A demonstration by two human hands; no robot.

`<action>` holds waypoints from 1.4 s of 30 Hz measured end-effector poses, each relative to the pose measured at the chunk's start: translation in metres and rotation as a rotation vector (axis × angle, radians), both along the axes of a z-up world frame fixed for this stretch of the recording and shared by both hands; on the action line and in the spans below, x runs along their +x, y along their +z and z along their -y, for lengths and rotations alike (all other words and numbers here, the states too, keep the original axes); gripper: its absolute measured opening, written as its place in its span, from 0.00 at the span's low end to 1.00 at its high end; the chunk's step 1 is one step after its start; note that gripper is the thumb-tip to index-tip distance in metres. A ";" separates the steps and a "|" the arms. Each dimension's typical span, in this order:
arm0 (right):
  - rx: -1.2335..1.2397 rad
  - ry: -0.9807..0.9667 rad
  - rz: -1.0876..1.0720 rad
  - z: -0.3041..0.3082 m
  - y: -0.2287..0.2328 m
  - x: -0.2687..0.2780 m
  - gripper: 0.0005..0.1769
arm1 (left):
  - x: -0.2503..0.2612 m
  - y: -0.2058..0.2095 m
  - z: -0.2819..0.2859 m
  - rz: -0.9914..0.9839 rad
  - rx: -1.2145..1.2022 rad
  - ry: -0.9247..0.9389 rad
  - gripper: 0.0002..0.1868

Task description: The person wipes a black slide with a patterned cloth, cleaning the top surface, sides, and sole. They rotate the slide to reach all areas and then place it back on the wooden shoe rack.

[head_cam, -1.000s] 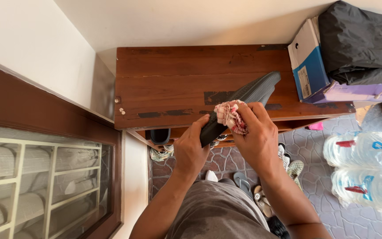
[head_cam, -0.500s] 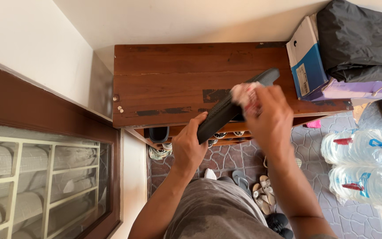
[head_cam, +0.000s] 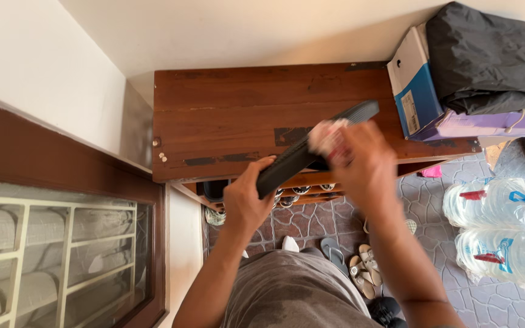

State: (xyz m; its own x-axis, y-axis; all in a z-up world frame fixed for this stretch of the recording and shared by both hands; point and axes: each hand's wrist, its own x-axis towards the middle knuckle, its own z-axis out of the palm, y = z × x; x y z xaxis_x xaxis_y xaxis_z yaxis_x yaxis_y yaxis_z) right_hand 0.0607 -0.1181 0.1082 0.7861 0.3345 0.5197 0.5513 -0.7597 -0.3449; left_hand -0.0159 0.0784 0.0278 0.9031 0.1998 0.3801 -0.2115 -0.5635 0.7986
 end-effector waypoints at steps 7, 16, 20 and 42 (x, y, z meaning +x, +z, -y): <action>0.013 0.016 -0.116 -0.017 -0.016 -0.023 0.27 | 0.013 0.036 -0.003 -0.001 0.457 -0.077 0.34; 0.023 0.052 0.006 0.016 -0.016 0.000 0.23 | 0.047 0.054 0.030 -0.111 0.533 -0.146 0.32; 0.081 -0.111 0.016 0.025 -0.017 0.002 0.18 | 0.042 0.048 0.032 -0.121 0.537 -0.121 0.29; 0.067 0.144 0.119 0.014 -0.019 0.002 0.23 | 0.044 0.036 0.036 -0.040 0.480 -0.030 0.26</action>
State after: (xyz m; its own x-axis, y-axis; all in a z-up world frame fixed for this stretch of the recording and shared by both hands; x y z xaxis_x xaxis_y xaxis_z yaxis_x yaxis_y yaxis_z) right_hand 0.0622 -0.1325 0.0897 0.6644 0.4011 0.6306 0.6926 -0.6475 -0.3178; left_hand 0.0278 0.0427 0.0637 0.9217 -0.0160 0.3876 -0.2074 -0.8647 0.4574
